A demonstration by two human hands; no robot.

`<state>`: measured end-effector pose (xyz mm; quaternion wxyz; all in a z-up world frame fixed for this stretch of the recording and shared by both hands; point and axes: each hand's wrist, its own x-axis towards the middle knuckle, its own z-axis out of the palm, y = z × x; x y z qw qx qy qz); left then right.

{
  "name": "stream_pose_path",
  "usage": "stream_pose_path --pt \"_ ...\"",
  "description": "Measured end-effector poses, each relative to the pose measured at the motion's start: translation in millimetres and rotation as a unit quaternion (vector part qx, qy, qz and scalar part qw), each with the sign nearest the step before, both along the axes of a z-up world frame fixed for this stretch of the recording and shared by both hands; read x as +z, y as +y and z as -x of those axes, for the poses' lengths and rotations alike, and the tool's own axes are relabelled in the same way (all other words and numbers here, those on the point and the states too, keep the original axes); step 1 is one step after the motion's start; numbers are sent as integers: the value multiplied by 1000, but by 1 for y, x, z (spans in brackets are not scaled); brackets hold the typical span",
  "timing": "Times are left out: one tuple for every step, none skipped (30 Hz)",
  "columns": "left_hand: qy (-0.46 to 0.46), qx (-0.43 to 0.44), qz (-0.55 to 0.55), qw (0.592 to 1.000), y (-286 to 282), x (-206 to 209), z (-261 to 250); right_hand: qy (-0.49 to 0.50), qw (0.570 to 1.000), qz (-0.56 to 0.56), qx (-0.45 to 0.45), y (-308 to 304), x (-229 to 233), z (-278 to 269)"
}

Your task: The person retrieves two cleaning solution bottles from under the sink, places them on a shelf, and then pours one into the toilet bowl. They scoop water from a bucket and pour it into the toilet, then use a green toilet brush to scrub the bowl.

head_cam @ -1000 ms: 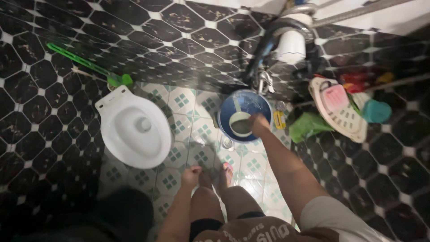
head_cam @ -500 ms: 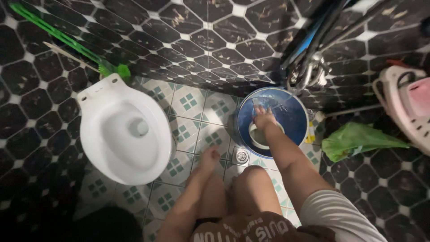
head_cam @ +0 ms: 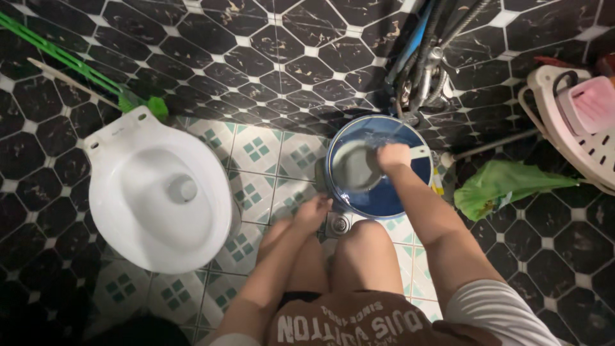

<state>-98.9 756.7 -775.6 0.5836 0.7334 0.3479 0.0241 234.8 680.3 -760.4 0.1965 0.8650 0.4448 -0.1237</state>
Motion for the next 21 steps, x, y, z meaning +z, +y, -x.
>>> stream_pose_path --pt "-14 -3 -5 1000 -3 -3 -3 -11 999 -21 -30 -1 3 -1" --pt "-29 -6 -12 999 -2 -6 -4 -53 998 -21 -18 -1 5 1" --pt "-44 -8 -19 999 -2 -8 -5 -94 995 -20 -5 -1 7 4" --pt "-44 -6 -18 999 -2 -10 -6 -135 991 -19 7 -3 8 10" --pt "-45 -3 -17 999 -3 -11 -7 -115 993 -4 -22 -4 7 16" --pt "-44 0 -15 999 -5 -11 -7 -93 994 13 -51 -7 6 25" --pt "-19 2 -4 1000 -6 -12 -6 -72 994 29 -81 -8 4 36" --pt "6 4 8 1000 -6 -12 -4 -52 992 45 -108 -7 1 48" --pt "31 7 19 999 -5 -11 -1 -31 988 61 -136 -5 -1 59" --pt "2 16 30 999 -4 -10 2 -11 984 77 -162 -3 -3 69" --pt "-27 24 40 999 -4 -10 2 18 982 42 -186 -2 -4 75" --pt "-56 34 49 997 -3 -9 3 48 977 6 -208 2 -4 80" --pt "-47 36 32 998 -1 -9 6 78 970 -29 -230 4 -5 85" --pt "-37 38 16 998 2 -9 11 101 970 -30 -218 8 -5 88" --pt "-27 40 -1 999 5 -8 17 120 970 -24 -210 11 -4 91" --pt "-37 56 9 998 6 -7 22 149 967 -27 -205 13 -3 92" --pt "-46 72 18 996 7 -6 28 183 960 -38 -211 13 0 92" --pt "-56 90 27 994 7 -3 32 225 946 -61 -225 12 4 89" --pt "-83 105 -31 990 7 1 36 272 927 -85 -244 11 11 84" --pt "-110 120 -89 983 5 4 44 323 901 -108 -268 5 17 84" --pt "-135 134 -147 971 2 10 53 370 869 -132 -300 -3 26 84"
